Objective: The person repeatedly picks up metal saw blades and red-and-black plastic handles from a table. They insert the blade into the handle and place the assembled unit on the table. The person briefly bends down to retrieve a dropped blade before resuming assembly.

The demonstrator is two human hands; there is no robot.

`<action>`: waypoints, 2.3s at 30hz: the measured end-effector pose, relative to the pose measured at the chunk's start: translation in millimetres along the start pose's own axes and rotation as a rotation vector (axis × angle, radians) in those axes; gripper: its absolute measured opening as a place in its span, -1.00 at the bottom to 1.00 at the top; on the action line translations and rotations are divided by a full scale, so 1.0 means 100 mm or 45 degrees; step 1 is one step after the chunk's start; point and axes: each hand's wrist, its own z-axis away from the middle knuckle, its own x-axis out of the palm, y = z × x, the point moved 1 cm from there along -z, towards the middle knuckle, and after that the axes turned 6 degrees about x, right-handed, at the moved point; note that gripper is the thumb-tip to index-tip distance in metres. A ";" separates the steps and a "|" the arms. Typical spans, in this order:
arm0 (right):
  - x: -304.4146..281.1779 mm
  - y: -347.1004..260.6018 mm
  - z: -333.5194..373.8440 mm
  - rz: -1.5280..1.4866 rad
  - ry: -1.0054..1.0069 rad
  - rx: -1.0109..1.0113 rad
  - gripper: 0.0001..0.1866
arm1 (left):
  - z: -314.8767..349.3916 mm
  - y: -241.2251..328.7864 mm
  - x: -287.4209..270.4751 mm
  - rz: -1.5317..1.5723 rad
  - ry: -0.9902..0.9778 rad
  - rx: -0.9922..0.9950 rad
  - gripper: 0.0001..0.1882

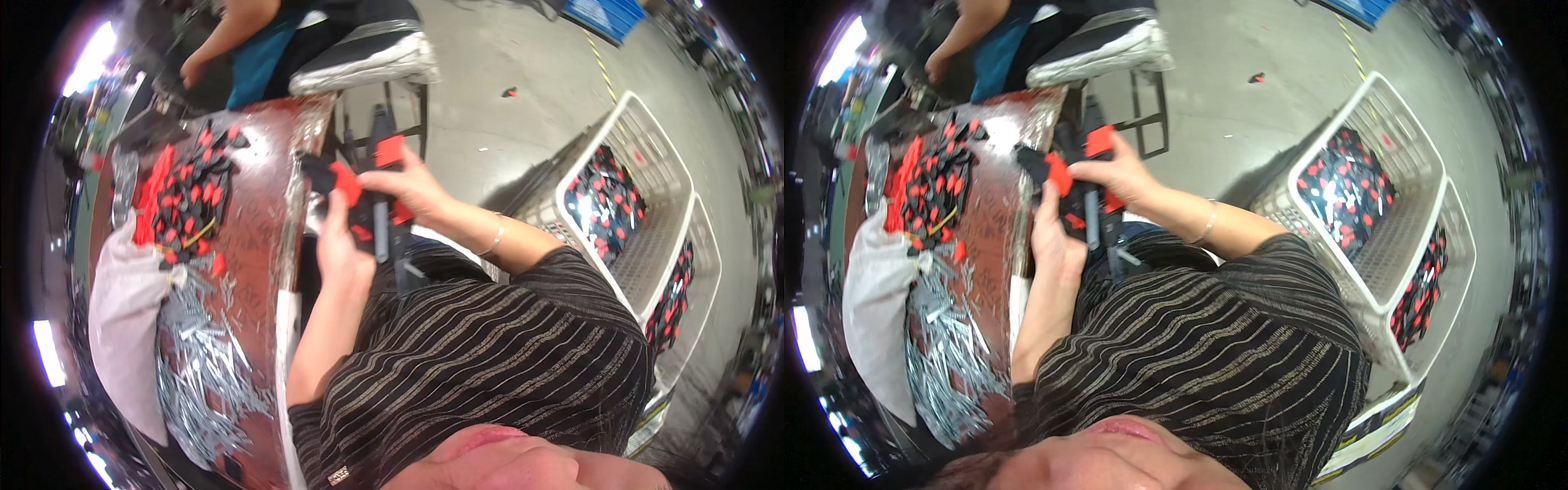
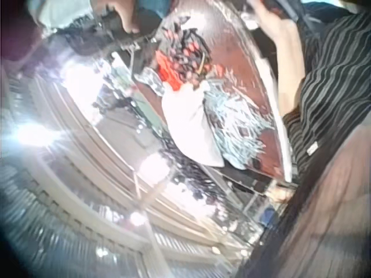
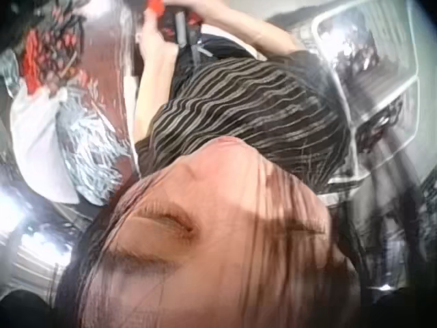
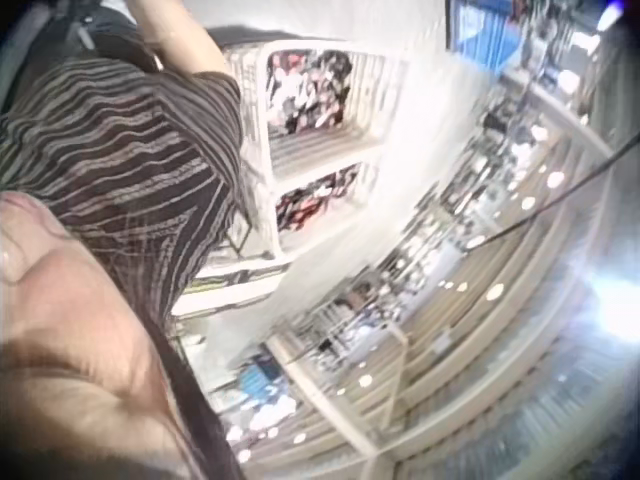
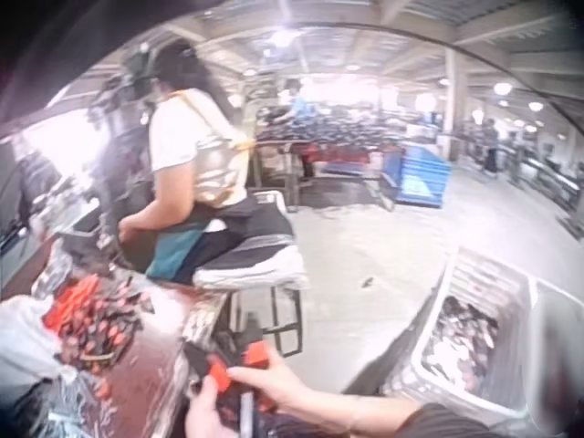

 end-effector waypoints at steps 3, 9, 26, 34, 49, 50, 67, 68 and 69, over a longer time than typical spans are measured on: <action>-0.83 -0.49 0.39 -0.088 0.310 -0.051 -0.53 | 0.05 -0.61 0.95 -0.239 -0.171 -0.358 -0.63; -2.22 -1.76 1.57 0.163 1.081 -0.554 -0.73 | 0.29 -1.53 2.36 -0.360 -1.086 -0.704 0.00; 0.36 0.16 -0.81 1.577 -0.732 -0.801 -0.75 | 1.27 0.43 -1.21 -1.214 0.484 0.980 -0.80; 1.50 1.19 -1.30 1.929 -1.464 -0.634 -0.81 | 2.54 -0.05 -2.00 -1.173 1.631 1.092 -0.89; 2.59 2.32 -0.25 1.888 -2.086 -1.235 -0.09 | 3.64 0.24 -2.98 -0.985 2.488 1.330 -0.89; 2.64 2.41 -0.23 1.875 -2.090 -1.264 -0.12 | 3.59 0.14 -2.99 -0.914 2.492 1.249 -0.89; 2.54 2.27 0.76 1.380 -2.497 -1.591 -0.17 | 2.82 -3.29 -2.00 -1.377 2.085 -0.523 0.11; 2.51 2.31 0.73 1.418 -2.475 -1.620 -0.17 | 2.85 -3.34 -2.04 -1.346 1.994 -0.673 0.16; 2.47 2.34 0.71 1.404 -2.442 -1.642 -0.16 | 2.87 -3.34 -2.06 -1.377 1.983 -0.665 0.16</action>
